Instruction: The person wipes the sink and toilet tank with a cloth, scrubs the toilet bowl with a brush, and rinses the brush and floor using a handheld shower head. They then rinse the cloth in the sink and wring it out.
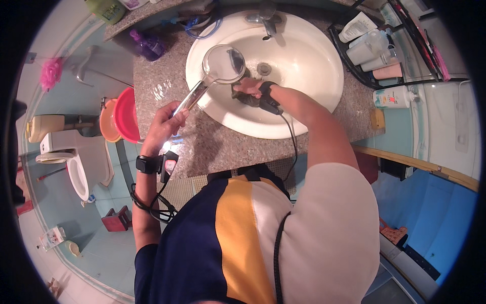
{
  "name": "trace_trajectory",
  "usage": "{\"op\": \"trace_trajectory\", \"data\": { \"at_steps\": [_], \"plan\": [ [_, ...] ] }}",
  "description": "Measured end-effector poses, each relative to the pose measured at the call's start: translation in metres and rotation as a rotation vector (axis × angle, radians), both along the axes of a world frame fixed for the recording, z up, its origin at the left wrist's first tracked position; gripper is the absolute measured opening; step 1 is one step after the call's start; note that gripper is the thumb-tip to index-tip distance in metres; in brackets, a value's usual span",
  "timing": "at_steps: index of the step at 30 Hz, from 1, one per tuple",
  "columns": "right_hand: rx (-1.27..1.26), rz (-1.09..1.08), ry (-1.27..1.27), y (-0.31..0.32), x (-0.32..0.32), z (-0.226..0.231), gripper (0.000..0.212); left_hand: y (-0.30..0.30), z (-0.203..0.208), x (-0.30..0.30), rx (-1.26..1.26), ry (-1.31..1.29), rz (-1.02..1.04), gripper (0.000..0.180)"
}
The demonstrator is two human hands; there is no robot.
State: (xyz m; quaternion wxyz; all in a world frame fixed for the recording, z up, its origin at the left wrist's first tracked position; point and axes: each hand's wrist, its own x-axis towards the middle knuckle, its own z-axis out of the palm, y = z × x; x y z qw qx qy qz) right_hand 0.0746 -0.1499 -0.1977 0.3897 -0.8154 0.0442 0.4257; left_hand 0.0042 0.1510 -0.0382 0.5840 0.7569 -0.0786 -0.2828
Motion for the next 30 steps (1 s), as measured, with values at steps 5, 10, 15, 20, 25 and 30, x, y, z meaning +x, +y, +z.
{"op": "trace_trajectory", "data": {
  "at_steps": [5,10,15,20,25,30],
  "plan": [
    [0.505,-0.241,0.169,-0.035,-0.007,0.062,0.031,0.000,-0.003,0.015,-0.010,-0.007,-0.010,0.031],
    [-0.147,0.005,0.015,-0.068,-0.004,0.083,0.079,-0.006,-0.005,0.023,-0.039,0.034,-0.023,0.031],
    [-0.197,0.121,-0.084,-0.020,-0.008,-0.015,0.074,-0.011,-0.006,0.024,0.010,0.086,-0.034,0.032],
    [-0.192,0.227,-0.352,-0.016,0.014,-0.075,0.056,-0.011,-0.026,0.024,-0.021,0.151,0.008,0.030],
    [-0.223,0.097,-0.124,-0.009,0.020,-0.050,0.048,-0.021,-0.043,0.031,0.016,0.213,-0.006,0.030],
    [0.596,-0.174,-0.025,-0.048,0.004,0.031,0.049,-0.011,-0.020,0.040,0.077,0.087,-0.003,0.029]
  ]
}}
